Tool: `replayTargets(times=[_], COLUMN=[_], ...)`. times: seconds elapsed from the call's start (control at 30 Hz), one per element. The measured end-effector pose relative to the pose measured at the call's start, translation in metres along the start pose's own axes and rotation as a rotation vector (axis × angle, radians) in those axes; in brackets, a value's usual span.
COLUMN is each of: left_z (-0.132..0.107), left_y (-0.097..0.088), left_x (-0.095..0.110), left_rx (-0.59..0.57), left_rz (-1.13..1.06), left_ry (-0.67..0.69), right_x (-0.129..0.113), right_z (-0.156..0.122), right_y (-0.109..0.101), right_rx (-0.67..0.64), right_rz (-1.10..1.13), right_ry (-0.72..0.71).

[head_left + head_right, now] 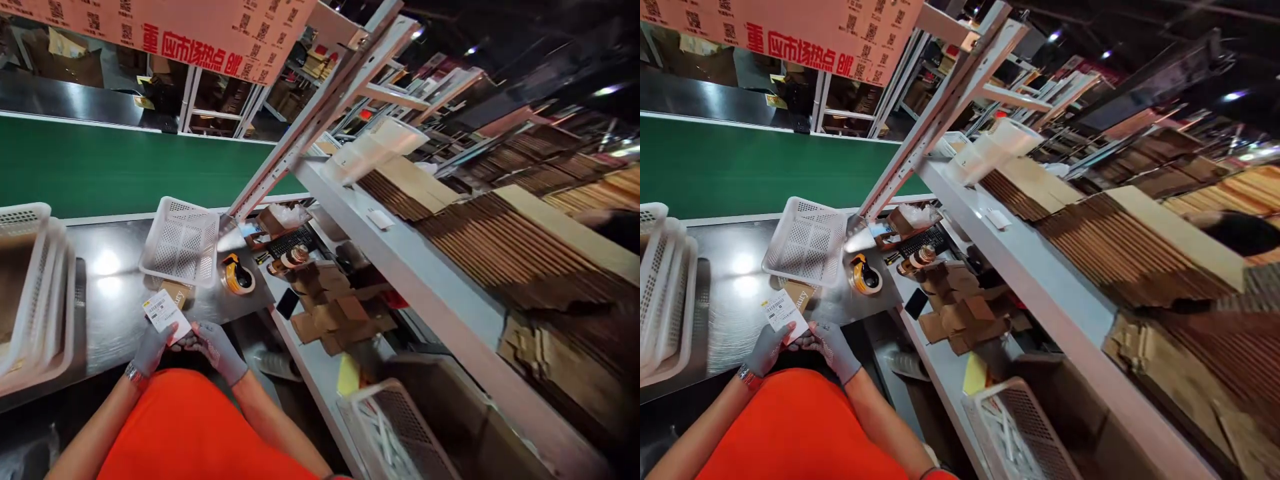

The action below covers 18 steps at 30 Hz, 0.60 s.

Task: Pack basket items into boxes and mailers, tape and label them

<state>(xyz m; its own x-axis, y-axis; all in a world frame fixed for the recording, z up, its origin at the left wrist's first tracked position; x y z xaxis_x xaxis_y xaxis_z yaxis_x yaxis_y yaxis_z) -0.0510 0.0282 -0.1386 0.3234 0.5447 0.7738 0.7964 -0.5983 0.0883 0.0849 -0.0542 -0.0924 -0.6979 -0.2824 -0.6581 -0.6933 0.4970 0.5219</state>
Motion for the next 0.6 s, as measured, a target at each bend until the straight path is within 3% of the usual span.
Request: replayTargets(times=[0.27, 0.6], left_z=[-0.006, -0.023], left_y=[0.034, 0.123], left_x=[0.007, -0.003], left_rx=[0.054, 0.063], left_rz=[0.008, 0.015], left_ry=[0.002, 0.043], right_x=[-0.016, -0.047], right_z=[-0.023, -0.070], right_y=[-0.032, -0.101], right_rx=[-0.011, -0.049], right_rz=[0.051, 0.044], right_ry=[-0.045, -0.102])
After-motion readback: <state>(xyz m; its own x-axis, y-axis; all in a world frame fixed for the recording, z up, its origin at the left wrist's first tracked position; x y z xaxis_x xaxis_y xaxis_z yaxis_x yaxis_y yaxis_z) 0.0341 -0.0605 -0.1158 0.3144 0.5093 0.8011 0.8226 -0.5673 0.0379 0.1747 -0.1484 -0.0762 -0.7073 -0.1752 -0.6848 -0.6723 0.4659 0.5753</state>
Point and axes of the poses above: each hand's wrist, its own z-axis towards the middle knuckle, its own y-axis out of the palm, x = y × z, the point moved 7 cm from there along z, towards the middle knuckle, and after that the axes turned 14 degrees about z, right-handed, at the moved point
